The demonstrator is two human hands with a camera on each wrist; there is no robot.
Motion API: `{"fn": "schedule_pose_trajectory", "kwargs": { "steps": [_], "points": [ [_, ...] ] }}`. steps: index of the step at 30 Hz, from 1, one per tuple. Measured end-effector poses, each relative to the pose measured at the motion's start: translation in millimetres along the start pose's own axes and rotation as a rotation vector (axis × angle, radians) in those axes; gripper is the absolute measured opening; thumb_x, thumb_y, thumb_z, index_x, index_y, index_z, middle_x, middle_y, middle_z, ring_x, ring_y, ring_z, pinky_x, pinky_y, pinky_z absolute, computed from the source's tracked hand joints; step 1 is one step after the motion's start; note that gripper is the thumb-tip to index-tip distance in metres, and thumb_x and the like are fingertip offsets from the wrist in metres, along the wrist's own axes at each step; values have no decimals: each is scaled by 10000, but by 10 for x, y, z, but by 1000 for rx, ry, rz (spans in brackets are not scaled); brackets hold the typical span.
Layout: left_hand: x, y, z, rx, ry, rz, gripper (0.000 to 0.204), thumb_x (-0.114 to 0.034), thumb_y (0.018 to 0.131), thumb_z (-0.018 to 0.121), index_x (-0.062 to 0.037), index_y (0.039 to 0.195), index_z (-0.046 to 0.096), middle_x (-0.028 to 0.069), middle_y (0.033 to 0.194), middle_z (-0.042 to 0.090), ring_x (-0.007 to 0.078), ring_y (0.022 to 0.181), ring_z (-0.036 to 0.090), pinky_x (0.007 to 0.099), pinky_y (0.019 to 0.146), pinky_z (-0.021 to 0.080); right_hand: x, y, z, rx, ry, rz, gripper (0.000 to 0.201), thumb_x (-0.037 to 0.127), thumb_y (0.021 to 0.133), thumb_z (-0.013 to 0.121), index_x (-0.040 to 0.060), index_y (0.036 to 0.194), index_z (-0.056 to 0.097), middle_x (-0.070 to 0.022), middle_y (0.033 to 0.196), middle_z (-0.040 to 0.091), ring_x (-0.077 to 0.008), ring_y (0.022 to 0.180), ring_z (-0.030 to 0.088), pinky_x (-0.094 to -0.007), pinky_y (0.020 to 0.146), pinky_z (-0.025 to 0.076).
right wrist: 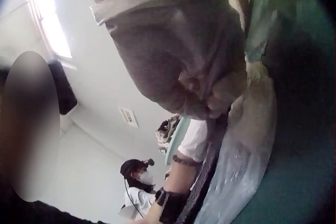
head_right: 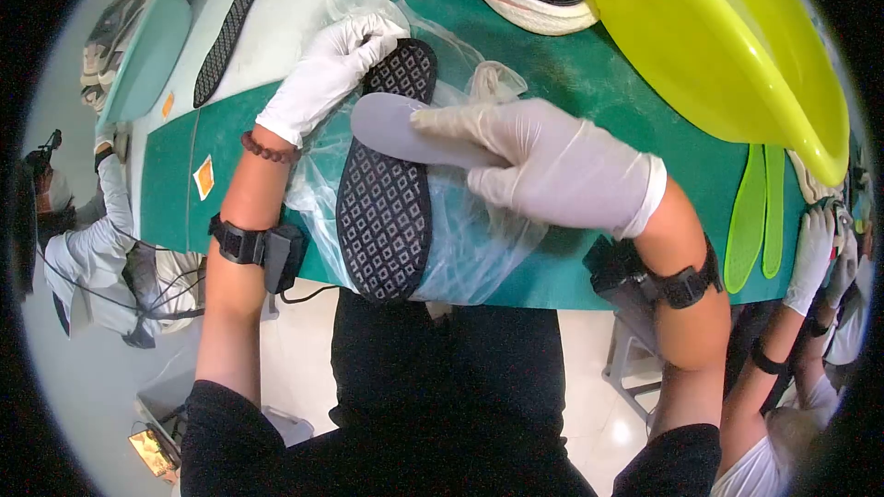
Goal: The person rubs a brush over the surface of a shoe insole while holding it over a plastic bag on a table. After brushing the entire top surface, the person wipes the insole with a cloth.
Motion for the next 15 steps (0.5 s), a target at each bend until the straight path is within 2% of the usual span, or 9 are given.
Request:
{"fn": "schedule_pose_trajectory", "kwargs": {
  "steps": [4, 7, 10, 12, 14, 15],
  "points": [
    [-44, -8, 13, 5, 16, 17, 231, -217, 1046, 656, -6, 1108, 727, 21, 957, 693, 101, 906, 608, 286, 852, 512, 37, -56, 55, -82, 154, 51, 635, 62, 909, 592, 44, 1538, 508, -191, 1288, 693, -215, 1112, 676, -324, 1044, 494],
    [20, 24, -13, 9, 70, 15, 245, -230, 1045, 662, 4, 1098, 717, 24, 943, 679, 105, 899, 602, 289, 851, 506, -41, -64, 84, -201, 22, 16, 618, 74, 919, 604, 39, 1529, 512, -208, 1273, 701, -252, 1106, 696, -335, 1036, 506],
    [-27, 4, 3, -10, 84, 56, 262, -241, 1043, 666, 15, 1081, 701, 27, 917, 653, 105, 886, 582, 291, 843, 497, -51, -51, 57, -216, -111, 110, 602, 95, 923, 621, 24, 1513, 523, -239, 1278, 701, -301, 1120, 708, -350, 1033, 514],
    [-1, 22, 1, 9, 7, 10, 236, -228, 1045, 669, 6, 1050, 697, -11, 909, 628, 82, 876, 547, 272, 824, 481, -60, -53, 26, -211, -155, 75, 588, 110, 923, 627, 10, 1496, 536, -257, 1280, 696, -334, 1134, 708, -360, 1033, 516],
    [-10, 9, 25, 1, -99, -6, 219, -217, 1049, 666, -1, 1040, 699, -32, 915, 623, 67, 877, 534, 260, 819, 475, -150, -49, 48, -218, -194, -111, 571, 123, 923, 627, -3, 1475, 553, -272, 1276, 691, -364, 1148, 703, -370, 1034, 515],
    [-14, 2, 7, -15, -29, -11, 200, -210, 1055, 665, -13, 1044, 702, -55, 933, 620, 53, 883, 526, 248, 822, 470, -121, -57, 39, -151, -200, -170, 558, 143, 924, 625, -22, 1453, 567, -277, 1289, 679, -384, 1156, 695, -384, 1038, 513]
  ]
}}
Point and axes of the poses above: each hand's wrist, its own y-axis towards the middle knuckle, its own z-axis out of the palm, x = y × z, the point moved 1 cm from there along y, towards the middle knuckle
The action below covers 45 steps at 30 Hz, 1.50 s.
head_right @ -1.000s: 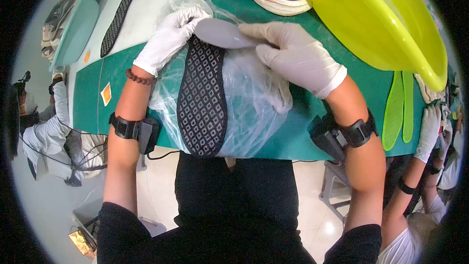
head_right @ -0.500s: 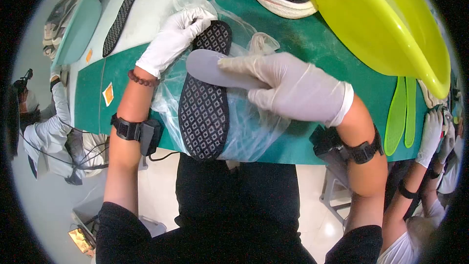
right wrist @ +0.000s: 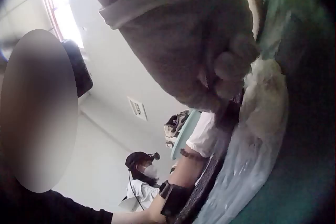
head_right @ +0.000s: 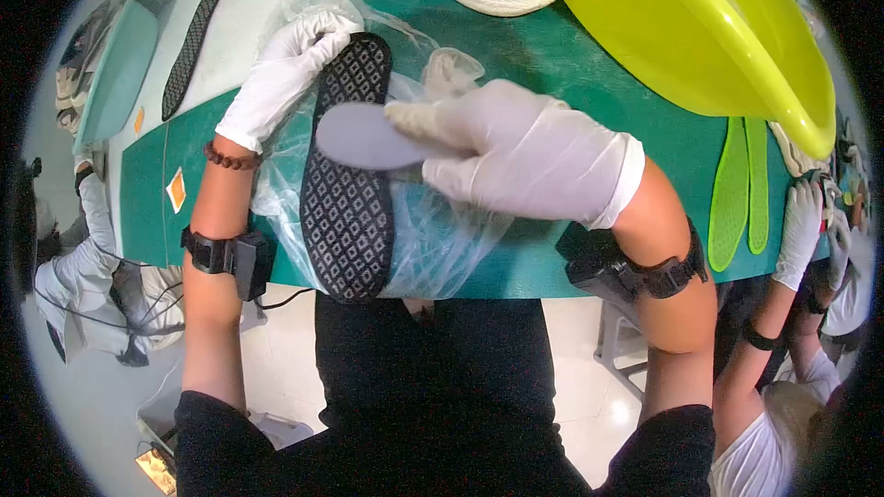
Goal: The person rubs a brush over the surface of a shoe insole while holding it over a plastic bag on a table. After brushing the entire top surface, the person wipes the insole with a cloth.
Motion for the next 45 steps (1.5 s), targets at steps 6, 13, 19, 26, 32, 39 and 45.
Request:
{"fn": "schedule_pose_trajectory", "kwargs": {
  "steps": [6, 13, 19, 26, 32, 39, 45],
  "points": [
    [-30, -23, 32, -2, -58, -7, 194, -220, 1060, 670, -28, 1057, 702, -59, 943, 627, 39, 900, 532, 230, 851, 471, 137, 30, -74, 24, -92, 239, 511, 208, 941, 614, 13, 1414, 611, -266, 1182, 705, -414, 1075, 696, -410, 976, 542],
    [-24, 11, 5, -10, -3, 9, 210, -212, 1058, 670, -13, 996, 695, -71, 891, 602, 43, 843, 507, 234, 786, 457, 141, 2, 13, 309, 116, -22, 503, 203, 955, 641, 13, 1420, 615, -257, 1210, 711, -363, 1089, 718, -388, 976, 548],
    [-42, 0, 10, 34, -6, -28, 205, -220, 1064, 660, -20, 1048, 697, -62, 944, 618, 46, 893, 527, 237, 835, 461, 42, -33, -37, -145, -88, 116, 495, 146, 910, 676, 5, 1383, 645, -267, 1188, 712, -386, 1076, 722, -393, 972, 555],
    [13, 19, 12, 3, 20, 36, 230, -219, 1053, 666, 7, 1067, 707, -30, 908, 633, 68, 864, 542, 260, 807, 482, 169, -28, -110, 32, -74, 112, 554, 96, 882, 688, 35, 1428, 617, -265, 1153, 720, -377, 1008, 738, -391, 917, 567],
    [66, 29, 11, 21, 54, 51, 267, -252, 1058, 651, 12, 1042, 690, -24, 882, 622, 71, 840, 539, 268, 784, 480, 167, 23, -41, 248, -15, 139, 614, 69, 886, 690, 70, 1488, 568, -233, 1187, 724, -370, 1074, 724, -391, 970, 551],
    [24, 9, 16, 15, 10, 57, 257, -246, 1047, 645, 0, 979, 676, -44, 852, 592, 61, 810, 518, 264, 749, 465, 62, 98, 2, 114, 256, 215, 624, 55, 922, 670, 83, 1530, 529, -194, 1325, 703, -273, 1173, 701, -367, 1011, 533],
    [-54, -21, 10, 90, 10, 22, 257, -278, 1059, 672, -61, 920, 667, -101, 883, 530, 26, 844, 455, 227, 751, 408, 117, 57, 52, 326, 132, 111, 590, 95, 971, 660, 137, 1545, 525, -187, 1364, 690, -200, 1137, 707, -317, 979, 538]
  ]
}}
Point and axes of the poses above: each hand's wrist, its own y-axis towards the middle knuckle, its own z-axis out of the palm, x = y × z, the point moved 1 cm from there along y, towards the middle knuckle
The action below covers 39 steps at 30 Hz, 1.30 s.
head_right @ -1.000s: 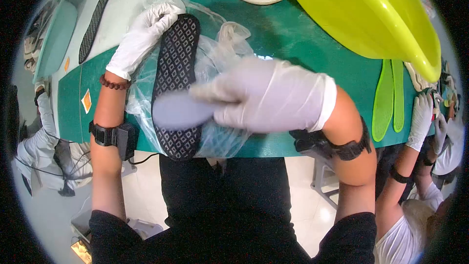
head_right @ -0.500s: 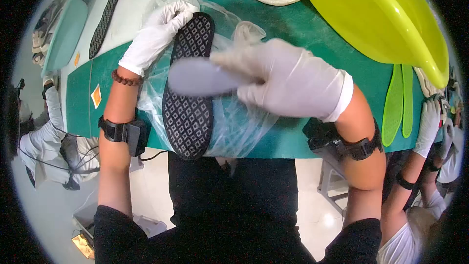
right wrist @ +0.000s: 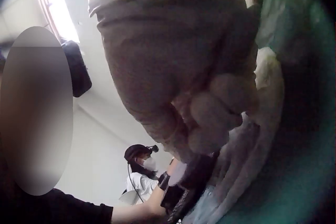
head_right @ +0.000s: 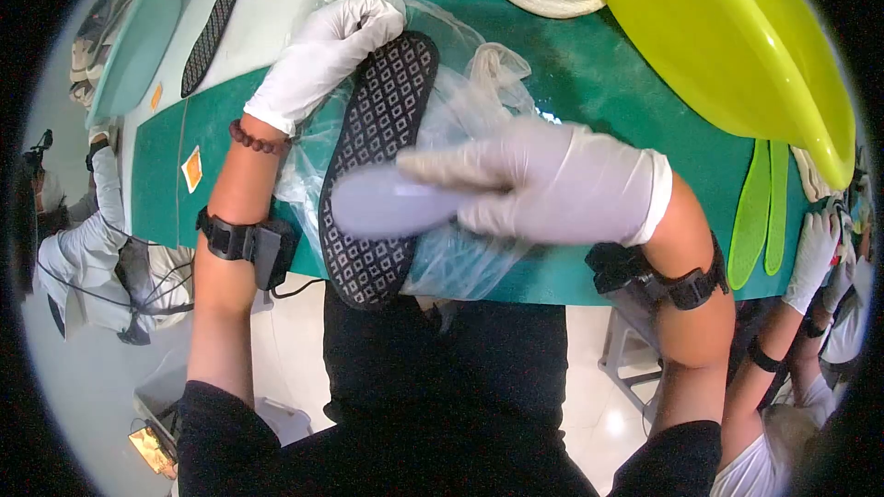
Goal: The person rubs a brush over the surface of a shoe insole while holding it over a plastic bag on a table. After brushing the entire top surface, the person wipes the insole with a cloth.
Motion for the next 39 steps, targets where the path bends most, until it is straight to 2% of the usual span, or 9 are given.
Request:
{"fn": "schedule_pose_trajectory", "kwargs": {
  "steps": [6, 10, 15, 18, 19, 25, 29, 36, 39],
  "points": [
    [-165, -22, 23, 37, -12, -68, 173, -126, 959, 786, -28, 1080, 710, -80, 905, 574, 36, 889, 542, 213, 809, 461, -100, 58, -41, -223, -10, 31, 572, 86, 972, 662, 127, 1530, 543, -187, 1313, 714, -204, 1102, 712, -314, 977, 537],
    [-159, -10, 32, 32, -7, -87, 135, -121, 974, 761, -32, 1056, 701, -79, 909, 595, 36, 867, 535, 218, 789, 459, 93, 10, -31, 124, 14, -2, 567, 105, 971, 669, 126, 1525, 551, -178, 1364, 694, -221, 1151, 705, -309, 1029, 513],
    [-109, 3, 59, -29, 47, 0, 84, -111, 1009, 713, -55, 993, 653, -92, 882, 550, 25, 816, 471, 219, 737, 430, -147, 53, -44, -391, 10, -13, 528, 76, 980, 644, 101, 1502, 572, -159, 1359, 706, -196, 1161, 703, -309, 1036, 517],
    [-114, 7, 49, -29, 140, 18, 90, -112, 1031, 681, -61, 977, 630, -96, 862, 516, 24, 795, 435, 217, 715, 410, -161, 32, -42, -136, 11, -140, 529, 63, 971, 651, 108, 1493, 585, -162, 1328, 721, -204, 1142, 711, -316, 1028, 521],
    [-131, -5, 56, -33, 104, -1, 99, -126, 1044, 663, -60, 977, 632, -97, 853, 505, 24, 789, 429, 215, 712, 404, 111, 2, -81, 41, 54, 88, 521, 62, 968, 655, 111, 1483, 597, -183, 1294, 729, -213, 1118, 718, -321, 1016, 523],
    [-113, 2, 36, -61, 116, -12, 123, -146, 1045, 659, -54, 965, 645, -92, 851, 519, 22, 788, 436, 219, 705, 408, -134, 64, -64, -342, 61, 43, 517, 82, 963, 704, 127, 1469, 614, -128, 1338, 725, -181, 1136, 708, -307, 1009, 521],
    [-152, -12, 33, -41, 138, -83, 114, -137, 1044, 660, -53, 968, 649, -90, 860, 556, 18, 803, 478, 220, 721, 428, 27, -9, -49, 86, 68, 40, 524, 66, 969, 679, 117, 1484, 594, -149, 1349, 717, -158, 1114, 703, -294, 1003, 528],
    [-23, 34, 30, -38, 108, 0, 115, -142, 1043, 666, -61, 963, 647, -97, 855, 543, 12, 792, 456, 210, 710, 411, -142, 42, -80, -393, 80, 11, 506, 19, 971, 647, 42, 1473, 591, -139, 1361, 714, -133, 1188, 662, -286, 1046, 502],
    [-88, 15, 23, -39, 126, -42, 117, -141, 1042, 668, -60, 961, 644, -97, 860, 540, 13, 801, 456, 210, 715, 410, -30, 0, -94, -31, 193, 68, 545, 7, 972, 650, 32, 1507, 549, -132, 1384, 701, -130, 1197, 658, -281, 1044, 498]
  ]
}}
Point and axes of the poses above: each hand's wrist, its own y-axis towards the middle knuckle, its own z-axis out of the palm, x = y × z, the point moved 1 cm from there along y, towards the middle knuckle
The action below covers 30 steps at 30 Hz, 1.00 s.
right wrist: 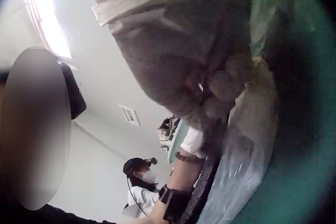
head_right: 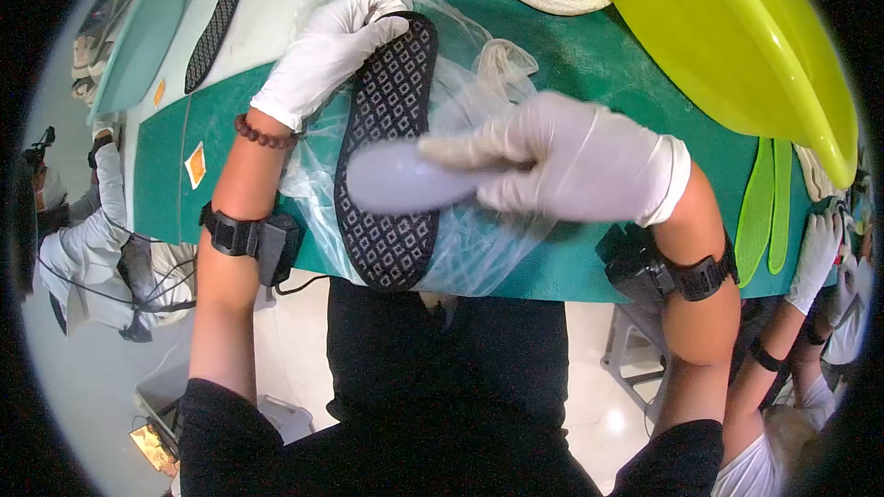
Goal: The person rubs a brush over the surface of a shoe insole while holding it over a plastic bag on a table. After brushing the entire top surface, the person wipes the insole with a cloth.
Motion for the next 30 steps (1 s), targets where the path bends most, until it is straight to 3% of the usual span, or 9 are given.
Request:
{"fn": "schedule_pose_trajectory", "kwargs": {
  "steps": [2, 5, 6, 13, 17, 20, 23, 27, 30],
  "points": [
    [-21, -10, 1, 6, 2, -24, 114, -137, 1040, 671, -58, 962, 643, -97, 860, 537, 14, 800, 454, 212, 714, 409, 104, -17, -13, 97, -81, 35, 589, -4, 958, 659, 63, 1530, 534, -135, 1390, 695, -138, 1190, 656, -290, 1046, 497],
    [23, 7, -9, 15, -29, 32, 117, -143, 1038, 676, -59, 962, 646, -99, 854, 532, 14, 795, 451, 212, 711, 405, -112, 44, 21, -248, 21, -77, 621, -9, 933, 681, 90, 1530, 543, -146, 1383, 697, -152, 1195, 654, -293, 1053, 492],
    [30, 8, -2, 10, -22, 25, 120, -147, 1039, 675, -59, 962, 647, -99, 852, 529, 15, 794, 450, 212, 711, 403, 26, 37, -35, -257, -68, 35, 637, -7, 918, 694, 104, 1529, 550, -148, 1384, 695, -176, 1215, 653, -301, 1075, 481],
    [-11, -14, -5, 8, -42, -9, 126, -152, 1039, 678, -60, 958, 652, -99, 850, 532, 16, 790, 452, 210, 708, 403, 98, -14, -48, 50, -61, 41, 633, -56, 917, 671, 64, 1525, 541, -126, 1440, 662, -193, 1237, 646, -323, 1116, 465],
    [2, 0, -5, 13, -29, -41, 124, -150, 1037, 680, -62, 953, 654, -102, 855, 551, 11, 789, 464, 207, 705, 409, -116, 16, 6, -171, -112, -89, 616, -53, 930, 661, 68, 1523, 545, -123, 1406, 686, -183, 1205, 665, -306, 1096, 484],
    [-9, -12, 5, 8, -71, -5, 133, -159, 1042, 674, -63, 952, 655, -102, 857, 558, 12, 791, 471, 209, 710, 415, 148, -54, 3, 190, 59, 152, 582, -32, 948, 648, 63, 1514, 554, -130, 1384, 699, -190, 1185, 678, -299, 1086, 490],
    [3, -9, 3, 5, -70, 19, 134, -162, 1042, 675, -67, 950, 656, -102, 859, 558, 14, 791, 472, 209, 713, 416, 69, -40, 41, 150, -3, 21, 561, -24, 957, 641, 57, 1506, 562, -117, 1369, 706, -176, 1185, 671, -290, 1074, 489],
    [-29, -9, -1, 2, -16, 3, 138, -166, 1042, 677, -68, 948, 652, -102, 861, 549, 17, 790, 464, 207, 717, 412, -5, -1, -7, -255, -3, -35, 572, -48, 951, 631, 65, 1508, 567, -88, 1322, 719, -159, 1183, 655, -274, 1060, 478],
    [-11, -4, 4, 2, -47, 9, 144, -169, 1044, 674, -64, 948, 650, -101, 859, 540, 19, 793, 456, 207, 722, 411, 64, -34, 22, -26, 2, 16, 566, -59, 943, 623, 84, 1490, 594, -109, 1387, 697, -171, 1256, 641, -288, 1103, 459]
  ]
}}
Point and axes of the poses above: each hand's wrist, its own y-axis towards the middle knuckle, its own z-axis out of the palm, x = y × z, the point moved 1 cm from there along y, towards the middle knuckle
